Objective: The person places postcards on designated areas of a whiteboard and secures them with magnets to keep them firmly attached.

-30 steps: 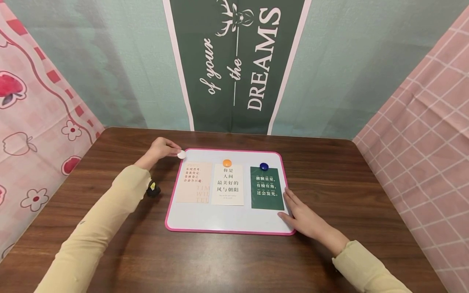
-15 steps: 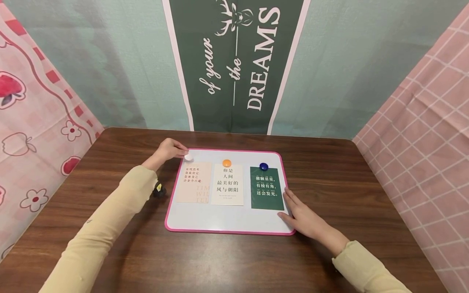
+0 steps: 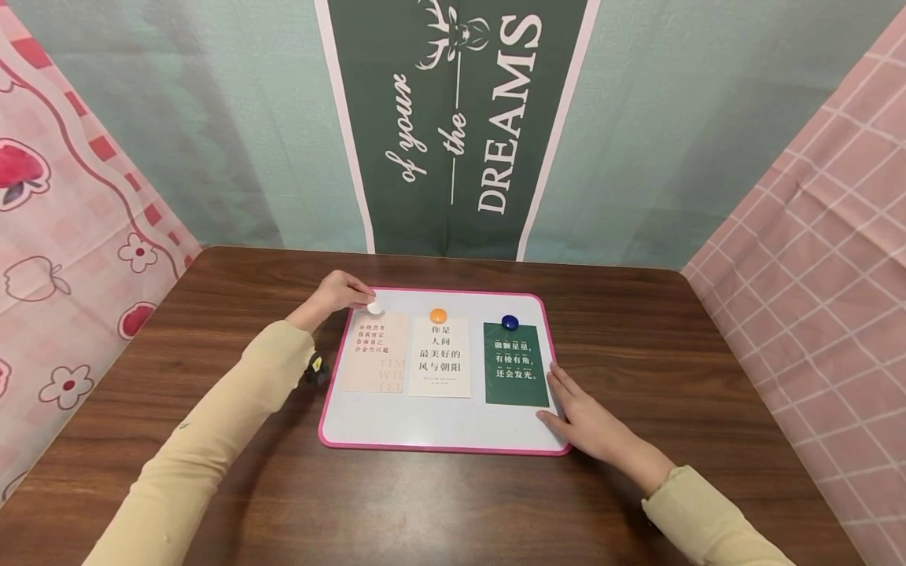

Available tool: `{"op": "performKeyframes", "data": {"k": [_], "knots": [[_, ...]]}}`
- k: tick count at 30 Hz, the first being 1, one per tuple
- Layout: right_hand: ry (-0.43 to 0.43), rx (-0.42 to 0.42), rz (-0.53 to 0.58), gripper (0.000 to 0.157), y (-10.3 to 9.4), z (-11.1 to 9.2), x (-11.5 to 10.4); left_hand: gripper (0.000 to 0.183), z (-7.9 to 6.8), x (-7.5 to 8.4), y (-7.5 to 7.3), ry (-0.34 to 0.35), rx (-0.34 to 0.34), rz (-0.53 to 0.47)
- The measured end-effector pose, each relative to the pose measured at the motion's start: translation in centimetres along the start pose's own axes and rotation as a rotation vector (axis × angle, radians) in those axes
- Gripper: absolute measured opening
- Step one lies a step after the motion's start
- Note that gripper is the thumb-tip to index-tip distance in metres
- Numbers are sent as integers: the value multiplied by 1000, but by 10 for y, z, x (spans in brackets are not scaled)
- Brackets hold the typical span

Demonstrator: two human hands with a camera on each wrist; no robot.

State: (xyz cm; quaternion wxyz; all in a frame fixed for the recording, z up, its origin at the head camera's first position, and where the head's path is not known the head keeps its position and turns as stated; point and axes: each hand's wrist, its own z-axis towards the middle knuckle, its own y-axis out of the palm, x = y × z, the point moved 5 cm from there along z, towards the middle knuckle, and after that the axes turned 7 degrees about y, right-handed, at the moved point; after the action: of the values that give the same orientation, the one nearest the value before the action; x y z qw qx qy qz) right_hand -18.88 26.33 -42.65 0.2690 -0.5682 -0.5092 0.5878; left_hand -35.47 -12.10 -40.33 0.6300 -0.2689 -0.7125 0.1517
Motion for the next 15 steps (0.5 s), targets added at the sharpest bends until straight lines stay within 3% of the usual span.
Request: {"op": "performKeyframes", "data": {"k": [8, 15], "knots": [[-3, 2, 0, 78, 0, 0, -1, 20, 2, 0, 7, -5, -13, -18], [-1, 2, -1, 79, -1, 0, 0, 19, 3, -2, 11, 12, -11, 33]]}}
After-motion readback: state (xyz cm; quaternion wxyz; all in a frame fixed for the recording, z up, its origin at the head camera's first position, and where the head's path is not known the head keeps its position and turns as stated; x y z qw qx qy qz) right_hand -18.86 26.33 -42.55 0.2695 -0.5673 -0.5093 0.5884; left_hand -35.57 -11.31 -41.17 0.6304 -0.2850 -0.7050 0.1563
